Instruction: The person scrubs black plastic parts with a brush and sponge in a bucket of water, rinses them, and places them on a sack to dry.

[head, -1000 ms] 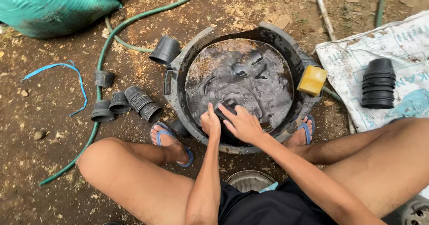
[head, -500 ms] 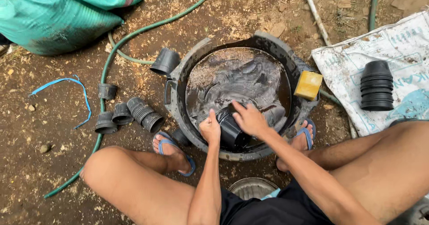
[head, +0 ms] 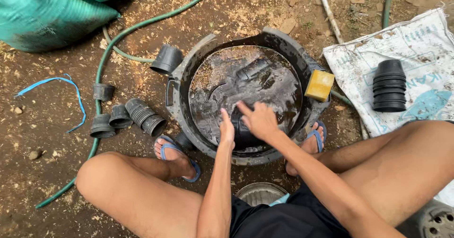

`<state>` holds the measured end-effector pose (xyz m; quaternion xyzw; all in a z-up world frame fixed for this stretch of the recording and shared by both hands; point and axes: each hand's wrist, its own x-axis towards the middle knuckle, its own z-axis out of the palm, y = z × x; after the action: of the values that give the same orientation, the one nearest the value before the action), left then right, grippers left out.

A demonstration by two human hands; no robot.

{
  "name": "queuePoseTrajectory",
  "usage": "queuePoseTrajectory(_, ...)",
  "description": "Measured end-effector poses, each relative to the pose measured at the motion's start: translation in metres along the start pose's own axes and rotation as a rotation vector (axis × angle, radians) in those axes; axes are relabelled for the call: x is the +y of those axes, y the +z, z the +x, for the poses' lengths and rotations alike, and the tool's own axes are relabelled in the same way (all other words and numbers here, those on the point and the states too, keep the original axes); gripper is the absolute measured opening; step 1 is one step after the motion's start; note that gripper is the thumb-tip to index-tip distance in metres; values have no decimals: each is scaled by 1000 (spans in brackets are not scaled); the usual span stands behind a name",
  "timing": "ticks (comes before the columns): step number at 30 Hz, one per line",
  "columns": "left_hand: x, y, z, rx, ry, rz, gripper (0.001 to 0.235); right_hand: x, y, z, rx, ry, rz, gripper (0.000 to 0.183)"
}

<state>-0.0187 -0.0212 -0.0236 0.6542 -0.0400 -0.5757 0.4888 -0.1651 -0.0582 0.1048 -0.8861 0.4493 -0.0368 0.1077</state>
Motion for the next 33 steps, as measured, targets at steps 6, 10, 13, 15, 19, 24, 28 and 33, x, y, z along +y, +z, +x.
queuePoseTrajectory(6,-5,18,-10,88,44,-202,86,-12,-2,-2,86,-137,-24,63)
queuePoseTrajectory(10,-16,29,-11,-15,62,-394,80,-15,1,-9,238,93,2,61)
queuePoseTrajectory(13,-15,19,-10,-175,-45,-683,71,-25,3,-9,207,-127,94,57)
queuePoseTrajectory(15,-5,23,-2,-395,-25,-878,72,-17,-6,-2,341,-108,68,61)
queuePoseTrajectory(19,0,25,-7,-444,-5,-1052,66,-19,-17,-1,517,45,200,63)
queuePoseTrajectory(24,28,38,-16,-332,-97,-1002,65,-26,-34,13,604,-167,177,60)
queuePoseTrajectory(28,37,42,-30,-392,-90,-1171,69,-41,-39,9,660,98,455,61)
queuePoseTrajectory(33,40,45,-45,-309,-119,-1070,70,-42,-52,13,642,-91,337,56)
